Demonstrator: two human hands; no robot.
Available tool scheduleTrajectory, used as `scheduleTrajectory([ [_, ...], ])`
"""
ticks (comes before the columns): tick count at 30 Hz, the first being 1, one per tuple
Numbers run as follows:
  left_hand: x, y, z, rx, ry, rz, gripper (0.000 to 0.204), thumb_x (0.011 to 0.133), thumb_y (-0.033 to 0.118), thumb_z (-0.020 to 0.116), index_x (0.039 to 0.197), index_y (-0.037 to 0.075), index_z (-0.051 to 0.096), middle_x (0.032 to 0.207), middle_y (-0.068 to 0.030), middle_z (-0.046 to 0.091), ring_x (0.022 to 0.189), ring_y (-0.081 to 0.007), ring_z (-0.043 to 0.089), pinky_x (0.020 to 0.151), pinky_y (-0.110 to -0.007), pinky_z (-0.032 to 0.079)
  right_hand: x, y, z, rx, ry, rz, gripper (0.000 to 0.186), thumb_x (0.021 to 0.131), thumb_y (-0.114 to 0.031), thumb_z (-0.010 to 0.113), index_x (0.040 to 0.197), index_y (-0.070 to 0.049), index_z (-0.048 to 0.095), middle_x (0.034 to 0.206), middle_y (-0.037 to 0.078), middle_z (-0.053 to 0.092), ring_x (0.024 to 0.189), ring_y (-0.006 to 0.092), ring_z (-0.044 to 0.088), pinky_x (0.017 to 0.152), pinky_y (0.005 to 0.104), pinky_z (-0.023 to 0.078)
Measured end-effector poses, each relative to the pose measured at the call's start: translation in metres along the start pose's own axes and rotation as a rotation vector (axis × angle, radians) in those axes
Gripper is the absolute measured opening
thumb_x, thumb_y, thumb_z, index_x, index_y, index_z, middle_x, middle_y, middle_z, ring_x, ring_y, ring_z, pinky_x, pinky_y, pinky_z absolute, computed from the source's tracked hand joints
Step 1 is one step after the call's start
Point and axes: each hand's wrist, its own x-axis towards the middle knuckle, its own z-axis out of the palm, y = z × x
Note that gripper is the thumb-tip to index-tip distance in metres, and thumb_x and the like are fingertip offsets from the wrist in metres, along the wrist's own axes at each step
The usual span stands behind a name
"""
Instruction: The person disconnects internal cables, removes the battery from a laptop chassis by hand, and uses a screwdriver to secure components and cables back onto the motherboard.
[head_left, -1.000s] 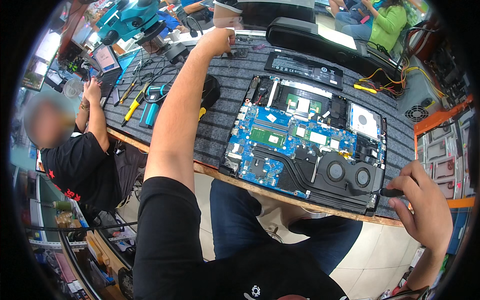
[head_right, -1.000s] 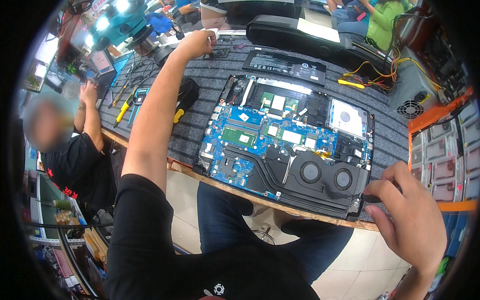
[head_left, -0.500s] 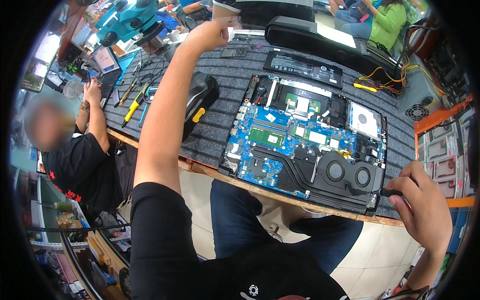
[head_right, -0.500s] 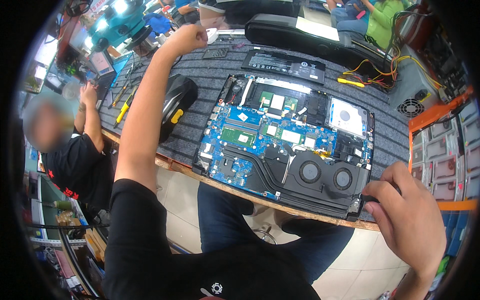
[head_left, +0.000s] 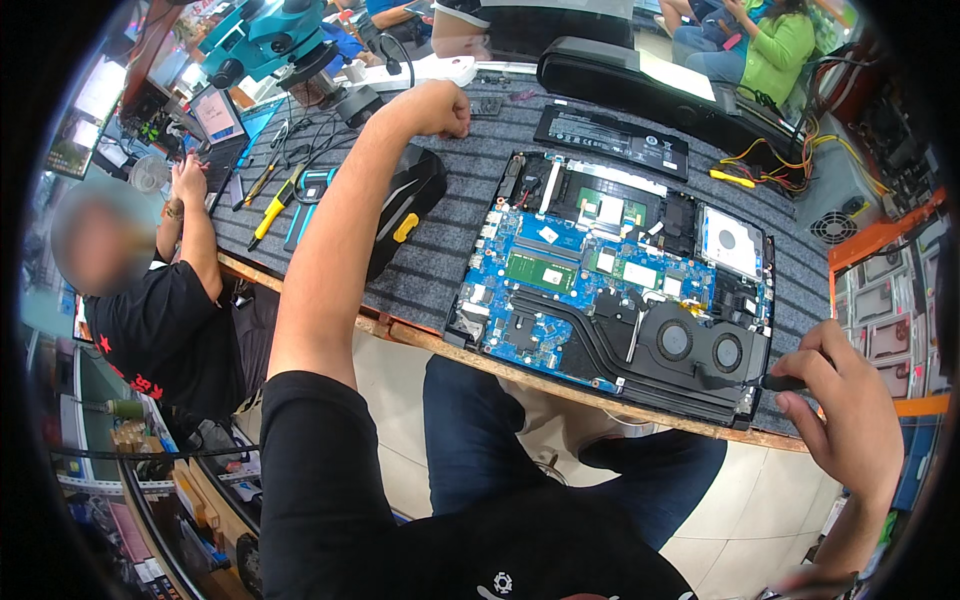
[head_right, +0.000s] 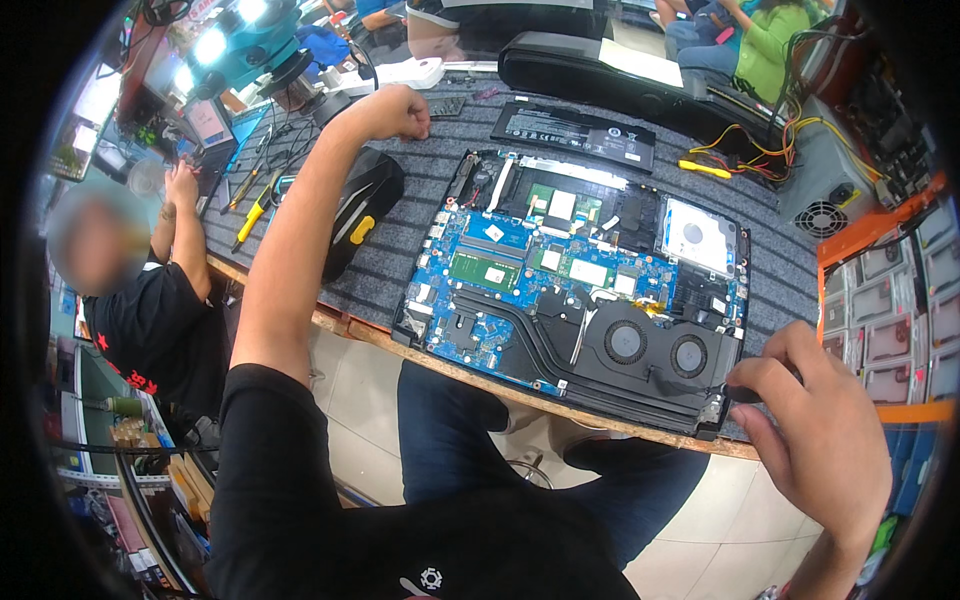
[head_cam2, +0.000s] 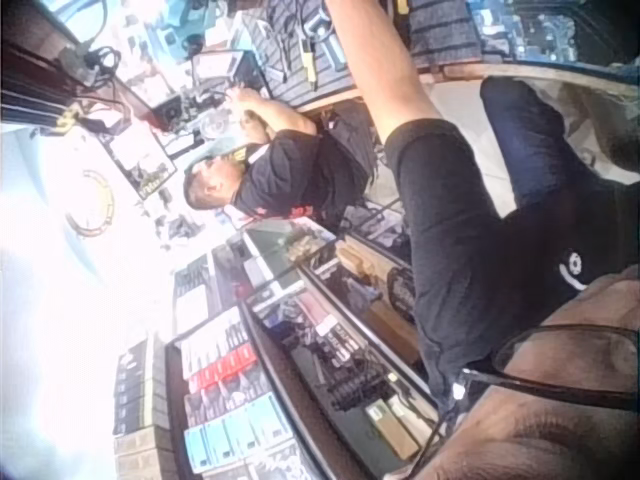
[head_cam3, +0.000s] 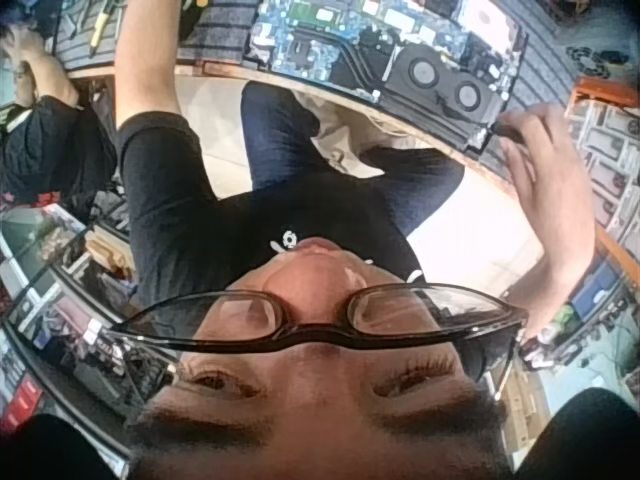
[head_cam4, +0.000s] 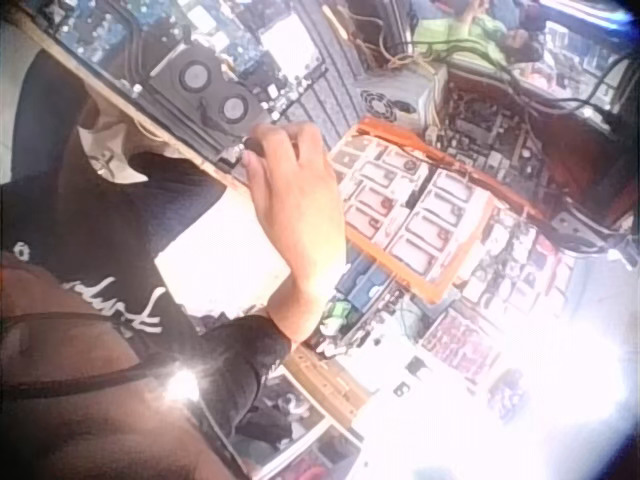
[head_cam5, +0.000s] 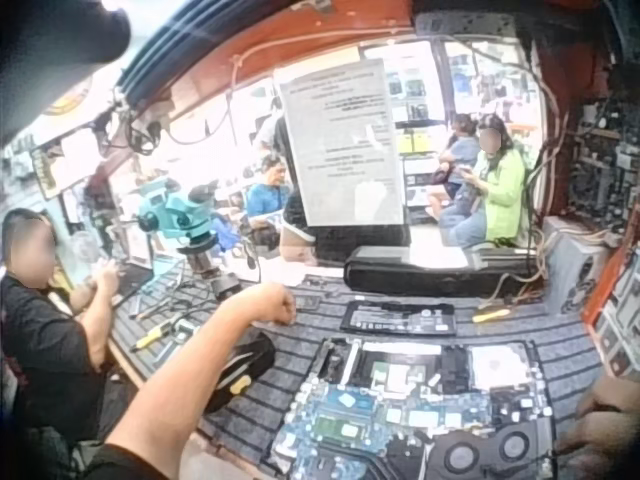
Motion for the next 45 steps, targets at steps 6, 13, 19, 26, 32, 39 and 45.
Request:
scheduleTrajectory([
  [6, 0.004, -0.001, -0.006, 0.172, 0.095, -0.006, 0.012, 0.082, 0.013, 0.073, 0.089, 0.004, 0.076, 0.077, -0.0082, 0.074, 0.068, -0.018, 0.071, 0.067, -0.035, 0.057, -0.001, 0.0, -0.001, 0.011, 0.009, 0.003, 0.027, 0.081, -0.007, 0.075, 0.106, -0.006, 0.064, 0.101, 0.014, 0.054, 0.081, 0.0355, 0.062, 0.069, 0.0447, 0.047],
  [13, 0.019, -0.02, -0.009, 0.238, 0.264, -0.081, 0.015, 0.084, 0.021, 0.073, 0.088, 0.006, 0.076, 0.08, -0.0095, 0.074, 0.069, -0.0203, 0.073, 0.068, -0.037, 0.057, 0.003, 0.002, 0.002, 0.038, 0.038, -0.011, 0.024, 0.082, -0.006, 0.074, 0.104, -0.006, 0.064, 0.097, 0.013, 0.054, 0.078, 0.0355, 0.062, 0.066, 0.0438, 0.047],
  [19, 0.021, -0.028, -0.006, 0.337, 0.179, -0.05, 0.016, 0.086, 0.023, 0.071, 0.089, 0.008, 0.077, 0.086, -0.0107, 0.076, 0.083, -0.027, 0.073, 0.075, -0.04, 0.057, 0.007, -0.002, 0.001, 0.012, 0.039, 0.0, 0.019, 0.086, -0.006, 0.071, 0.104, -0.006, 0.065, 0.096, 0.013, 0.055, 0.078, 0.0354, 0.062, 0.066, 0.0445, 0.047],
  [26, 0.005, 0.019, -0.049, 0.344, 0.584, 0.007, 0.024, 0.094, 0.027, 0.07, 0.107, 0.009, 0.076, 0.099, -0.0135, 0.077, 0.091, -0.0311, 0.073, 0.085, -0.041, 0.055, -0.001, 0.01, -0.006, -0.142, -0.055, 0.182, 0.016, 0.09, -0.014, 0.071, 0.102, -0.006, 0.064, 0.094, 0.015, 0.062, 0.08, 0.0356, 0.066, 0.067, 0.0441, 0.048],
  [32, -0.057, 0.097, -0.03, 0.058, 0.829, 0.406, 0.024, 0.095, 0.023, 0.071, 0.115, 0.011, 0.077, 0.1, -0.0058, 0.077, 0.086, -0.0171, 0.072, 0.076, -0.033, 0.054, 0.005, 0.006, -0.008, -0.208, -0.128, 0.212, 0.016, 0.092, -0.012, 0.068, 0.107, -0.009, 0.062, 0.108, 0.011, 0.062, 0.086, 0.0355, 0.066, 0.07, 0.0447, 0.051],
  [39, -0.137, 0.236, 0.038, -0.262, 0.542, 0.53, 0.022, 0.087, 0.012, 0.078, 0.108, 0.005, 0.075, 0.094, -0.0064, 0.071, 0.08, -0.0165, 0.066, 0.068, -0.028, 0.049, -0.013, 0.014, -0.006, -0.232, 0.049, -0.042, 0.015, 0.1, -0.023, 0.063, 0.109, -0.011, 0.062, 0.077, 0.012, 0.064, 0.076, 0.035, 0.066, 0.065, 0.045, 0.048],
  [45, -0.156, 0.275, 0.095, -0.329, 0.403, 0.688, 0.023, 0.081, 0.009, 0.081, 0.102, 0.003, 0.073, 0.095, -0.0115, 0.072, 0.086, -0.0296, 0.07, 0.076, -0.036, 0.054, -0.002, 0.008, -0.017, -0.26, -0.17, 0.041, 0.017, 0.096, -0.018, 0.067, 0.109, -0.009, 0.06, 0.09, 0.011, 0.065, 0.082, 0.0345, 0.065, 0.07, 0.0461, 0.049],
])
